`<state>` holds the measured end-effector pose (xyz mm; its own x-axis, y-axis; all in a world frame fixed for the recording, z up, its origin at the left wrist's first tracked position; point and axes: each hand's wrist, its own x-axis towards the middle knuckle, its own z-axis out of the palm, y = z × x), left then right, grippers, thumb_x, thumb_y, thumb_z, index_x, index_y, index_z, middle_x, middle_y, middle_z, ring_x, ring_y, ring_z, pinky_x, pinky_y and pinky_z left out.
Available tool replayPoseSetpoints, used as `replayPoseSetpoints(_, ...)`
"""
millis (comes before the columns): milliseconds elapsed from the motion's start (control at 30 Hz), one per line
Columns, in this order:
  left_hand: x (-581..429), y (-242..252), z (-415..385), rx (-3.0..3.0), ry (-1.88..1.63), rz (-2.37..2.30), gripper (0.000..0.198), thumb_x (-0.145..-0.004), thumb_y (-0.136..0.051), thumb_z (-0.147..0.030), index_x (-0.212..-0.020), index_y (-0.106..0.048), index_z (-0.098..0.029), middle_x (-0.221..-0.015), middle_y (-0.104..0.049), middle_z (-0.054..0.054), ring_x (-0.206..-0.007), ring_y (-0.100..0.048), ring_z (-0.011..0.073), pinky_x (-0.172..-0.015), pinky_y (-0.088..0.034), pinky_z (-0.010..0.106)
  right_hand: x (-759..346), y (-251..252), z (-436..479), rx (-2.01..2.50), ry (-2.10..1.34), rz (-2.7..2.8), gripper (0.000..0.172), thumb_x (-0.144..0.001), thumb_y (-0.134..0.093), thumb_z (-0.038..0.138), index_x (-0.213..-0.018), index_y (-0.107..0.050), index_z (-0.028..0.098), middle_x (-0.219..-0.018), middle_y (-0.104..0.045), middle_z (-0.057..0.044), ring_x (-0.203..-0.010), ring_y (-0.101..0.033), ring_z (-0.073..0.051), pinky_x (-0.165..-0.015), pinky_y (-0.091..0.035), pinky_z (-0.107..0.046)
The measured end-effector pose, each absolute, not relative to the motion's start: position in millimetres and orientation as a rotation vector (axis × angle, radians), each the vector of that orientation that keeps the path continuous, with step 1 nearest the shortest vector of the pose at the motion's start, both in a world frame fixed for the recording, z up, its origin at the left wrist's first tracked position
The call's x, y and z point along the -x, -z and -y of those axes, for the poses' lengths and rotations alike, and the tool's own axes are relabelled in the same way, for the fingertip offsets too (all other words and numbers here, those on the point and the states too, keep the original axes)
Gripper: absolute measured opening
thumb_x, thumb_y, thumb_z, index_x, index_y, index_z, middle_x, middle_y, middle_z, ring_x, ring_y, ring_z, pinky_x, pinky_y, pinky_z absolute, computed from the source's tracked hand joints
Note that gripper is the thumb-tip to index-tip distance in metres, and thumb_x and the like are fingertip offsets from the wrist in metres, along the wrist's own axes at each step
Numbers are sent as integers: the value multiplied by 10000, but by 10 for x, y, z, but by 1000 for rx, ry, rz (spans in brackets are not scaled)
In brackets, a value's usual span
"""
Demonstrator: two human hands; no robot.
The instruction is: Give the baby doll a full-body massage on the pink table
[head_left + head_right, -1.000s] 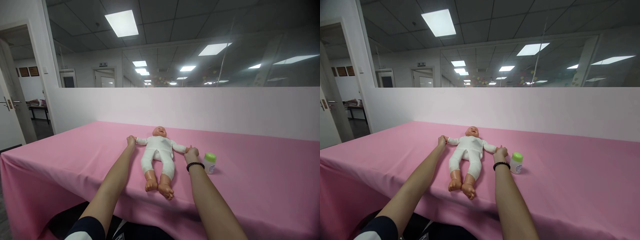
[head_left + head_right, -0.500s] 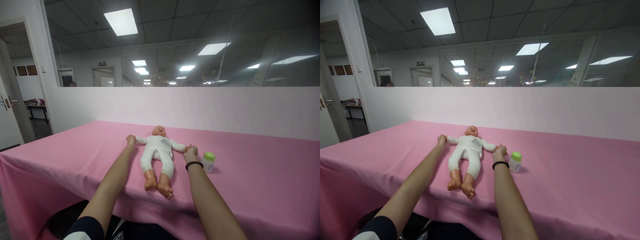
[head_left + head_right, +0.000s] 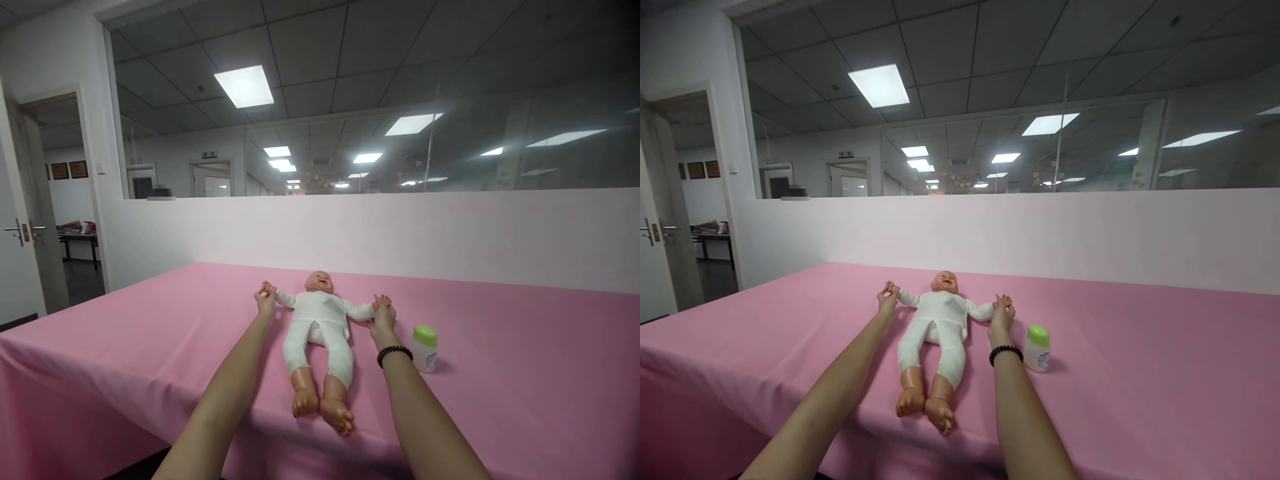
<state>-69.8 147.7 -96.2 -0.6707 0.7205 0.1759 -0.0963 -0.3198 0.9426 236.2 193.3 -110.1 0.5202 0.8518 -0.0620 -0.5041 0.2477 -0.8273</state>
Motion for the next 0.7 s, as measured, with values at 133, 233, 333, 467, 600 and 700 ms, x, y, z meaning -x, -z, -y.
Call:
replayPoseSetpoints(133, 664, 966, -1464, -868, -2022, -1399, 352, -904, -669, -288, -1135, -413, -215, -1126, -657, 133, -1017, -674, 203, -835, -532, 322, -2319, 1082, -1872, 1027, -906, 558, 542, -770, -571, 212, -1305, -500, 267, -1167, -633, -41, -813, -609, -135, -660, -484, -214)
replayPoseSetpoints(233, 614, 922, -1442, -955, -2020, -1430, 326, -947, -612, -328, -1172, -410, -205, -1229, -630, 167, -1063, -668, 193, -847, -527, 293, -2290, 1029, -1787, 1178, -718, 675, 576, -829, -598, 285, -1380, -432, 264, -1167, -660, -61, -860, -637, -159, -705, -477, -217)
replayPoseSetpoints(333, 551, 812, -1470, -1094, -1988, -1503, 339, -958, -586, -346, -1228, -436, -207, -1266, -624, 155, -1115, -643, 193, -886, -500, 281, -2282, 914, -1724, 1314, -593, 798, 528, -873, -609, 358, -1352, -411, 257, -1086, -695, -57, -848, -646, -174, -712, -450, -221)
replayPoseSetpoints(467, 513, 592, -1718, -1319, -1763, -1640, 338, -869, -667, -309, -1179, -565, -221, -1096, -699, 100, -1024, -662, 233, -857, -479, 304, -2296, 683, -1823, 1353, -489, 1053, 304, -920, -551, 350, -1199, -474, 256, -1148, -700, -42, -940, -651, -165, -768, -425, -215)
replayPoseSetpoints(600, 537, 414, -2164, -1447, -1452, -1785, 245, -694, -761, -208, -916, -655, -206, -934, -714, 93, -1012, -649, 305, -817, -459, 334, -2310, 539, -2118, 1408, -508, 1322, 228, -953, -523, 431, -1050, -523, 225, -1062, -731, -34, -898, -645, -167, -748, -410, -236)
replayPoseSetpoints(700, 577, 375, -2443, -1440, -1261, -1866, 202, -614, -768, -140, -629, -575, -198, -651, -639, 89, -931, -652, 359, -775, -454, 373, -2319, 582, -2330, 1516, -591, 1415, 183, -923, -583, 374, -954, -564, 195, -965, -743, -51, -905, -635, -175, -737, -398, -250)
